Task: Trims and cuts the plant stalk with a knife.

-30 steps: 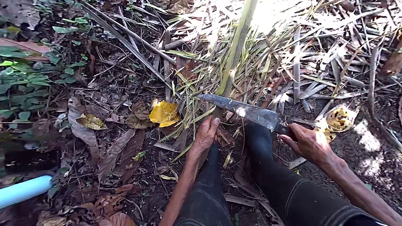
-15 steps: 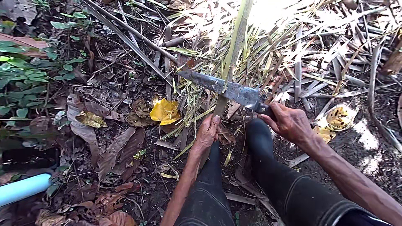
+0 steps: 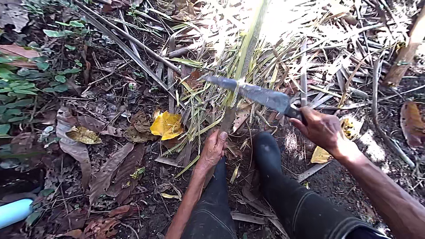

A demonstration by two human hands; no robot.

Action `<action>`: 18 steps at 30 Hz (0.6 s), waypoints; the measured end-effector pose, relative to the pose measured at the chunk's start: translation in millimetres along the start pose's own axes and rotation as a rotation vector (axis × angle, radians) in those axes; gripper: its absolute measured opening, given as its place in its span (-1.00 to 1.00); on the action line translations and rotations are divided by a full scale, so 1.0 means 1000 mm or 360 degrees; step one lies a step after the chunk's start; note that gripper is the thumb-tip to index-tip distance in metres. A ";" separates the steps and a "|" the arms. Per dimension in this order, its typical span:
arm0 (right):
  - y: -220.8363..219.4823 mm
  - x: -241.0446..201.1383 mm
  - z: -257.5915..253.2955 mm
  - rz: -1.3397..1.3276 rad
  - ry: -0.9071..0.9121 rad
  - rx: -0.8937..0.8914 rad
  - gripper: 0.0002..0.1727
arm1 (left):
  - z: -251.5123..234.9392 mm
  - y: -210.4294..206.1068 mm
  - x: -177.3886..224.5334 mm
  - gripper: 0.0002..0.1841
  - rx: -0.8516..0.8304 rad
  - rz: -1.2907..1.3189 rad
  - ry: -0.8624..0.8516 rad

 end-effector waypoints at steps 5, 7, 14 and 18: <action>0.014 0.004 -0.002 -0.0011 -0.0045 0.0052 -0.34 | 0.002 -0.001 0.001 -0.55 0.0017 -0.0089 -0.0006; 0.011 -0.001 0.004 0.0045 0.0080 0.0020 -0.29 | 0.004 -0.002 0.001 -0.55 0.0027 -0.0095 -0.0017; 0.032 0.028 -0.021 0.0025 -0.0174 0.0145 -0.35 | 0.006 -0.003 0.001 -0.54 0.0048 -0.0136 -0.0030; 0.025 0.008 -0.014 0.0027 0.0029 0.0098 -0.32 | 0.007 -0.002 0.000 -0.52 0.0033 -0.0129 -0.0057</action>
Point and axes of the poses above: each hand's wrist, its own z-axis away from the middle knuckle, its own y-axis out of the back of the hand, x = y × z, the point moved 9 cm from there along -z, towards the middle knuckle, and after that the axes turned 9 degrees about -z, right-handed, at the moved point
